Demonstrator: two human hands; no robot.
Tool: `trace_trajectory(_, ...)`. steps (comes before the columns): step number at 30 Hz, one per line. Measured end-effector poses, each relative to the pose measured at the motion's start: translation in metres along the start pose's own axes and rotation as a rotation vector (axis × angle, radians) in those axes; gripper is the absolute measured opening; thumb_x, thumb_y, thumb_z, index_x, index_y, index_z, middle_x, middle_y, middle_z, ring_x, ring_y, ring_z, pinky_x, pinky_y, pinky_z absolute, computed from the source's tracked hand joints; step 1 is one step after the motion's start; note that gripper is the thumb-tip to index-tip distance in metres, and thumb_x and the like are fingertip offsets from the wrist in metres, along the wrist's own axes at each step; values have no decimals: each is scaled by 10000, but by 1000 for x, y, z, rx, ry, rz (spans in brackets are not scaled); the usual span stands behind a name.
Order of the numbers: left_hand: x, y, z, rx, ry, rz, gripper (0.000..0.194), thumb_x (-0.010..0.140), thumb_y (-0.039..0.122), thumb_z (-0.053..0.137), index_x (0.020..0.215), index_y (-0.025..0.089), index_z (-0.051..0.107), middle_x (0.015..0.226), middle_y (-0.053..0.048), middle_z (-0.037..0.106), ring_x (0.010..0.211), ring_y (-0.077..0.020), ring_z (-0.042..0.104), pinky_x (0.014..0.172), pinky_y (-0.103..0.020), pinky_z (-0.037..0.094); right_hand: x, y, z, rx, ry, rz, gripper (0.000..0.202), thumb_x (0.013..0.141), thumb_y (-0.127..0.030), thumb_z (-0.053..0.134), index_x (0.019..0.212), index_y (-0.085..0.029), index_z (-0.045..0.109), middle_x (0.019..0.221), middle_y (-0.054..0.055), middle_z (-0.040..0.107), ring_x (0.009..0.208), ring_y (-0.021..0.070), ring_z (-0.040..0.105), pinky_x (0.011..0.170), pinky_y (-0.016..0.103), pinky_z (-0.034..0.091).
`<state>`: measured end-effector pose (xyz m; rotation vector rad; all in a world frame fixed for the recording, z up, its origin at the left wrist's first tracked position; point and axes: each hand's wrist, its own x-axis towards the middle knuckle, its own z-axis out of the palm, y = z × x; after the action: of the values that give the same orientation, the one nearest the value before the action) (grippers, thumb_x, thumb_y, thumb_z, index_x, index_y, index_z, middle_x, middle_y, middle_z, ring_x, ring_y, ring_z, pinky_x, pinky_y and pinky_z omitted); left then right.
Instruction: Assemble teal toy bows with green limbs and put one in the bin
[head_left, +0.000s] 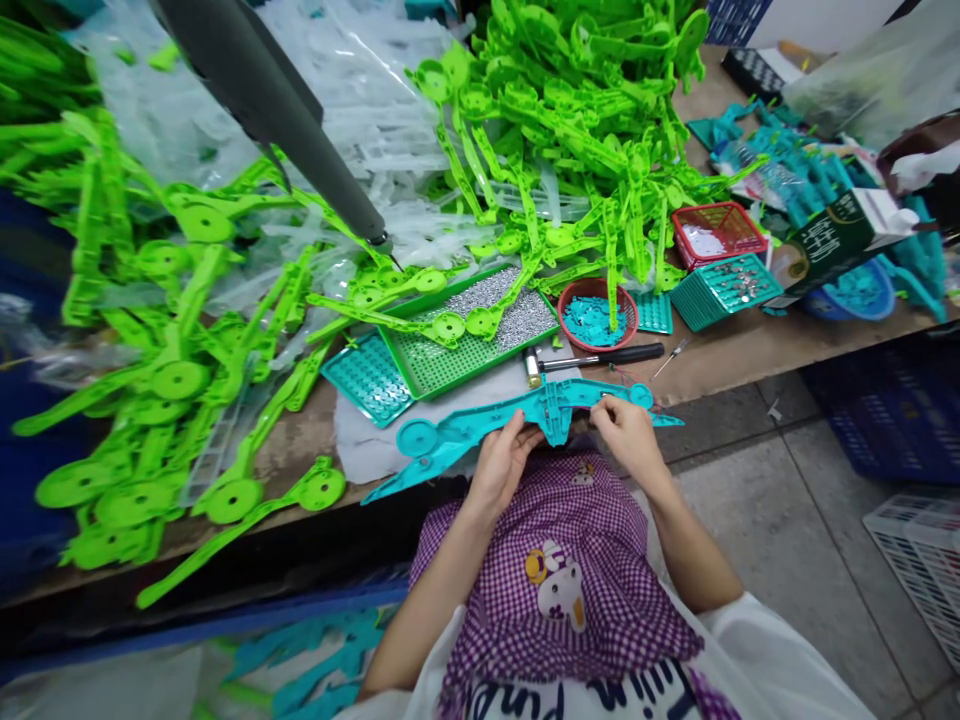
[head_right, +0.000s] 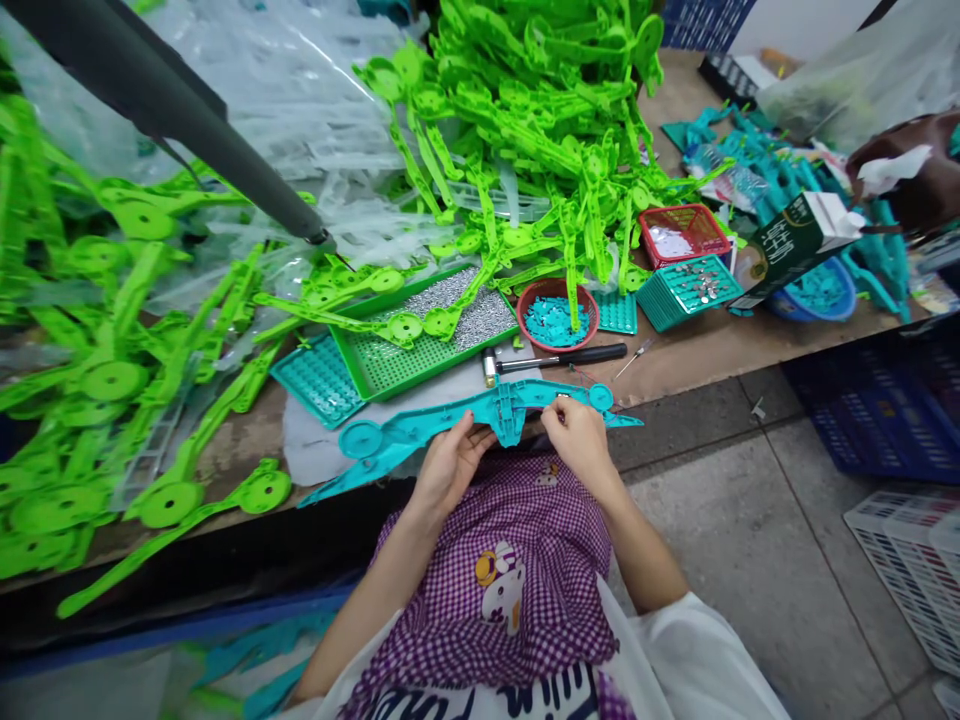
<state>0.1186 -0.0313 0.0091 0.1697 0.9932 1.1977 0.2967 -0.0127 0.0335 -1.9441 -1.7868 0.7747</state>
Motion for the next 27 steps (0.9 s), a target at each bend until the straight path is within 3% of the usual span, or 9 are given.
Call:
trace_trajectory(8, -1, 5, -3, -3, -45, -49, 148, 712, 256, 820, 780, 143, 754, 947, -87, 780, 992, -263, 706, 926, -395, 537, 0, -16, -9, -313, -103, -62, 234, 900, -246, 464, 721, -232, 614, 770, 28, 701, 649, 165, 545, 579, 289, 225)
trace_trajectory(14, -2, 9, -4, 41, -134, -62, 183, 685, 269, 845, 780, 133, 770, 909, -101, 783, 1055, -311, 693, 976, -442, 535, 4, -25, -18, -243, -379, -199, 266, 957, -260, 437, 771, -225, 624, 795, 18, 703, 729, 169, 604, 618, 266, 283)
trace_trajectory(16, -2, 10, -4, 27, -109, -58, 193, 675, 259, 850, 787, 123, 771, 896, -106, 783, 1050, -316, 695, 976, -447, 538, 5, -23, -18, -210, -343, -220, 267, 972, -284, 432, 804, -225, 631, 812, 23, 708, 753, 177, 623, 630, 265, 305)
trace_trajectory(21, 0, 10, -5, 1, -60, -70, 215, 653, 243, 865, 771, 91, 769, 889, -131, 779, 1030, -328, 701, 963, -447, 547, 1, -16, -15, -219, -106, -216, 183, 960, -295, 503, 1060, -212, 632, 871, 48, 738, 755, 202, 657, 627, 275, 336)
trace_trajectory(24, 0, 10, -6, 23, -79, -60, 235, 649, 280, 873, 736, 93, 761, 862, -135, 777, 1022, -327, 704, 971, -445, 543, -1, -17, -14, -314, -84, -287, 192, 968, -291, 489, 1016, -201, 651, 1000, 83, 746, 801, 210, 672, 621, 281, 328)
trace_trajectory(27, 0, 9, -7, 40, -88, -36, 234, 653, 294, 874, 760, 121, 759, 896, -116, 781, 1055, -316, 695, 984, -445, 536, 2, -21, -12, -371, -93, -320, 233, 981, -280, 444, 956, -200, 662, 971, 83, 748, 782, 199, 665, 613, 284, 308)
